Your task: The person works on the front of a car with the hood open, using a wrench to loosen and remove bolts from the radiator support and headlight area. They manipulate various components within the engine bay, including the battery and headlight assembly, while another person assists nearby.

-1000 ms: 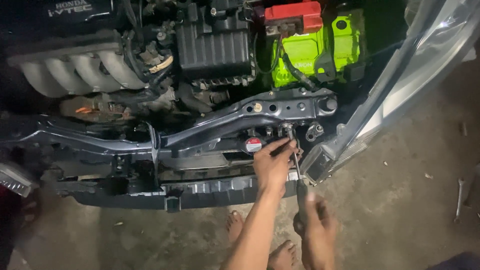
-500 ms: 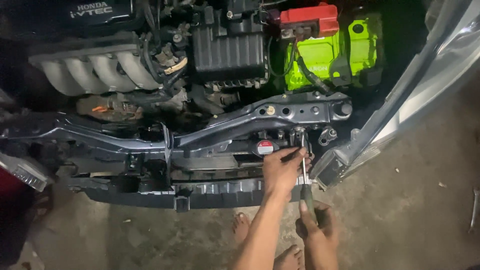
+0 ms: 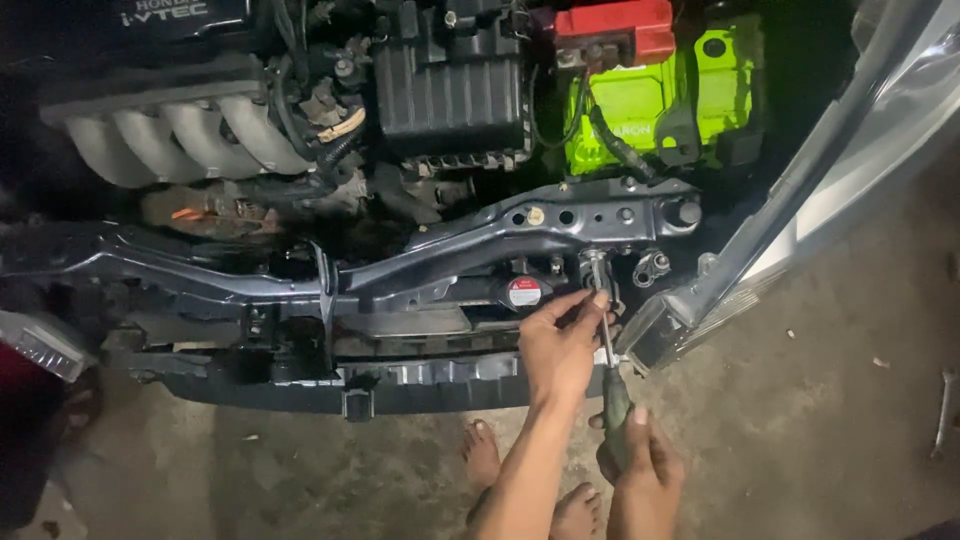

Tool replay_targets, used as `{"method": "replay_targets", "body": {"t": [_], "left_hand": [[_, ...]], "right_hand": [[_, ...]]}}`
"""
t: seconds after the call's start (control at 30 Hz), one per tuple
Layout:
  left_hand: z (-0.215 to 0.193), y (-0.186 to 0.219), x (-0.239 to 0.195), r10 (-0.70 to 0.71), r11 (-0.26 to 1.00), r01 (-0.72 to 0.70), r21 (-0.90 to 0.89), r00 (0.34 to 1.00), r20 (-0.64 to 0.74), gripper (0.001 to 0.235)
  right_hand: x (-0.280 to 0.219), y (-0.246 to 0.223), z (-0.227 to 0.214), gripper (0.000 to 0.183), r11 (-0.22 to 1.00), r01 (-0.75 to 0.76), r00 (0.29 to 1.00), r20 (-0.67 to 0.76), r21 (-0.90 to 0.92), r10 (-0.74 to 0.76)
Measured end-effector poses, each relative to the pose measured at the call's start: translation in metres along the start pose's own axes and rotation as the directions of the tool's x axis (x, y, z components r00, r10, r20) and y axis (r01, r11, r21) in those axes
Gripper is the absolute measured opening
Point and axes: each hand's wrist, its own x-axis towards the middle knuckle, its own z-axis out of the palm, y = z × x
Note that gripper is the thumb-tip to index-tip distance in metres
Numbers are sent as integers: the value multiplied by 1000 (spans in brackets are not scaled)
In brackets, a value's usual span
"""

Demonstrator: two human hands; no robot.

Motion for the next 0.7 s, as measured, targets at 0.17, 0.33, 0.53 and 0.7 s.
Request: {"method": "replay_targets", "body": {"t": [0.17,0.33,0.53,0.7], "left_hand": [[-3,0,2,21,995,-19,98,1000,-21,31],[-1,13,3,-35,998,34,43,999,5,33],[-2,37,1,-212,975,203,86,969,126,24],[0,37,6,-210,976,206,70,975,72,32]], "right_hand": [[7,15,-3,52,993,97,990,93,69,-103],[3,12,1,47,991,105,987,110,87,-114],[4,28,9,24,986,95,995,4,137,-96],[-8,3,15,43,933,-110,993,74,342,90]]}}
